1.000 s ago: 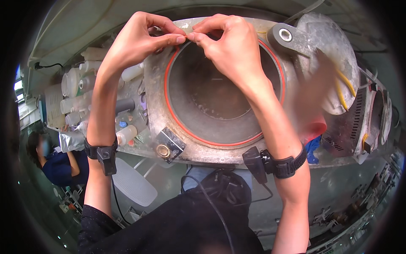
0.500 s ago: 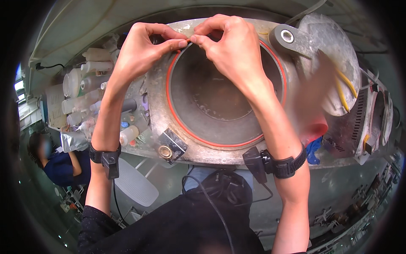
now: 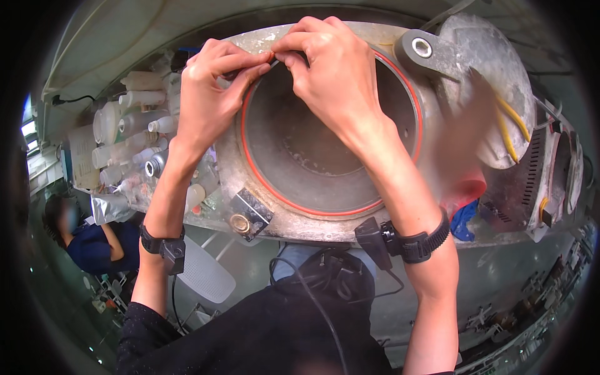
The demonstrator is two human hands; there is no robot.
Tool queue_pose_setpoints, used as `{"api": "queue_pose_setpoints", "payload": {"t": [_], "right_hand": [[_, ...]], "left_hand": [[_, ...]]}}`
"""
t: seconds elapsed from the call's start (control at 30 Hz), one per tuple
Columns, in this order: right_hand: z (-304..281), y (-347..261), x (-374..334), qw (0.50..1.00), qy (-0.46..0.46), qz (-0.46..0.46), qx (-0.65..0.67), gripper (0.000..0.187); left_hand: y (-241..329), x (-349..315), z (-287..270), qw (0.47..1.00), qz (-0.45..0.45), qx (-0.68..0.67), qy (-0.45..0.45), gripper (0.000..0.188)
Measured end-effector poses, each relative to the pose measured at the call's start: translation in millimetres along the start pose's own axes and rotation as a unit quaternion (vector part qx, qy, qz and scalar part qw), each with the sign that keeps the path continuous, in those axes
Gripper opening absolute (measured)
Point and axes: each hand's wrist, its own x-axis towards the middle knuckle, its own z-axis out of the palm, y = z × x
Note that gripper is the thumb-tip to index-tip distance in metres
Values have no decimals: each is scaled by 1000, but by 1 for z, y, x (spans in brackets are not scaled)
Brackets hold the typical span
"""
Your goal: Installing and adjusting a red rubber gasket seal on the rim of a cylindrical machine chamber.
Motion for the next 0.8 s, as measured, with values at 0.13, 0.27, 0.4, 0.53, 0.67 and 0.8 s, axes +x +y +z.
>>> {"api": "queue_pose_setpoints", "payload": {"t": [0.13, 0.27, 0.4, 0.53, 0.67, 0.8], "right_hand": [[-1, -1, 0, 998, -3, -38, -54, 7], [-1, 1, 1, 994, -14, -77, -79, 10], [-1, 1, 1, 991, -30, -96, -82, 12], [-2, 4, 2, 987, -33, -132, -88, 15], [1, 9, 2, 984, -26, -148, -92, 19], [1, 5, 0, 985, -27, -144, -95, 21]], "left_hand": [[8, -15, 5, 998, 11, 33, 50, 21], [13, -23, 5, 994, 5, 59, 89, 27], [12, -37, 15, 994, -6, 15, 111, 26], [12, -36, 19, 991, -14, -22, 128, 27], [10, -35, 23, 988, -30, -32, 145, 29], [8, -33, 25, 988, -5, 11, 154, 29]]}}
